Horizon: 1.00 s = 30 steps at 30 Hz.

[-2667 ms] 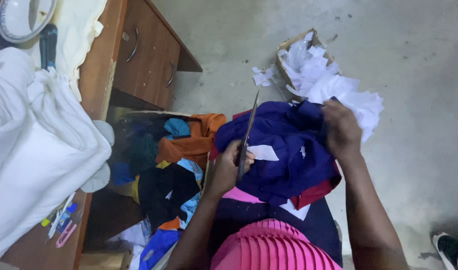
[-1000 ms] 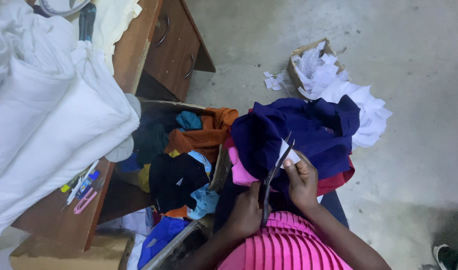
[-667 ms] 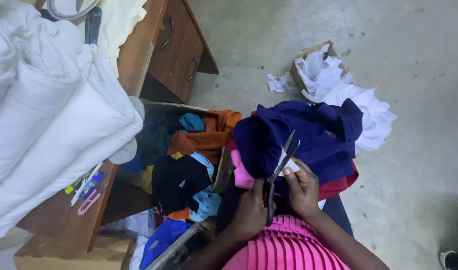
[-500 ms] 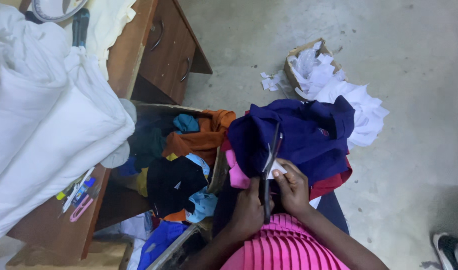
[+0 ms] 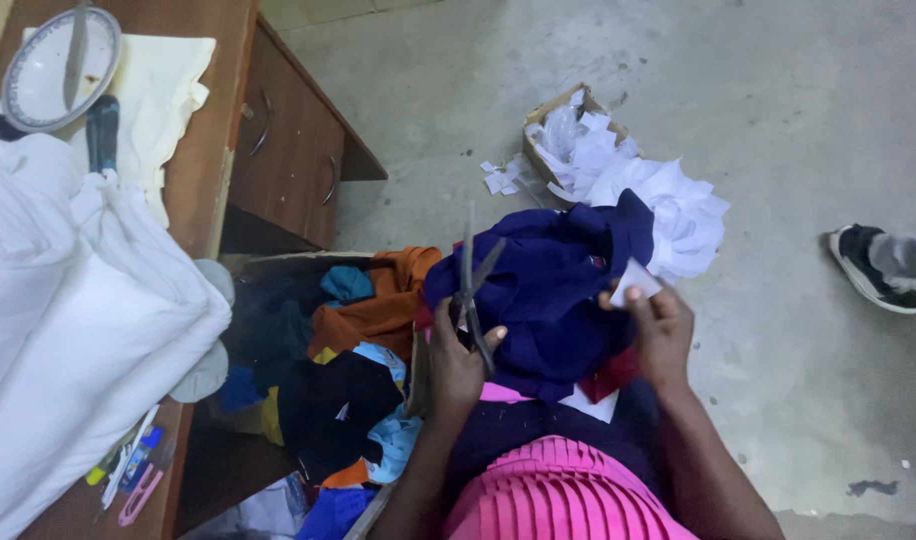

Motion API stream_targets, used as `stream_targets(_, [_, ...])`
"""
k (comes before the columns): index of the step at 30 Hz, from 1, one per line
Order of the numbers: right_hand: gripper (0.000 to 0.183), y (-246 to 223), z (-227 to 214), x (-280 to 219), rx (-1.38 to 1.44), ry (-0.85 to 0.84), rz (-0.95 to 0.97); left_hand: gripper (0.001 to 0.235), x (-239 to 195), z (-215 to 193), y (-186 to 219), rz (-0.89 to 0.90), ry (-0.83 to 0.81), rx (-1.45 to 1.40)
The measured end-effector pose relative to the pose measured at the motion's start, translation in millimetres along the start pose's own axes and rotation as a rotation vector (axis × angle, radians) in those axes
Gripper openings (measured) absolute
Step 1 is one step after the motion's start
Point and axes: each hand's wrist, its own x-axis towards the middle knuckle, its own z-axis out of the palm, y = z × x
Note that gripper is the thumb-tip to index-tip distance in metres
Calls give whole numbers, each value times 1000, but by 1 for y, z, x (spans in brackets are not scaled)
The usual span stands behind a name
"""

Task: The person uses a pair of scissors to cut a white piece of paper into smaller pieces. The person holds the paper with one hand and cuts it with the other, repeating the action multiple times.

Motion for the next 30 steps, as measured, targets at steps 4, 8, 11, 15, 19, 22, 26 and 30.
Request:
stream_targets(4, [30,115,-65,96,142,300,135,86,2,-7,3,-156,17,6])
stream_targets(8, [41,155,-94,172,257,248,261,66,4,-13,3,-72,28,16])
stream_targets(11, [59,162,-96,199,121,168,338,55,6,-15,11,-172,9,-93])
stream_targets(15, [83,34,-59,156,-330,-210,147,60,6,-16,23,-164,-40,-81])
stream_targets(19, [95,-38,-36,81,-643,-804,-169,66,8,3,12,-93,-75,-223])
stream_targets(22, [43,25,-5,50,-963,-510,-227,78,5,11,23,-17,-149,-257])
stream_targets(26, [39,35,2,33,-376,-308,36,80,-2,31,9,-33,-179,-273])
stream_targets(30, [44,4,52,-7,63,-254,314,92,-4,43,-30,63,-220,-703])
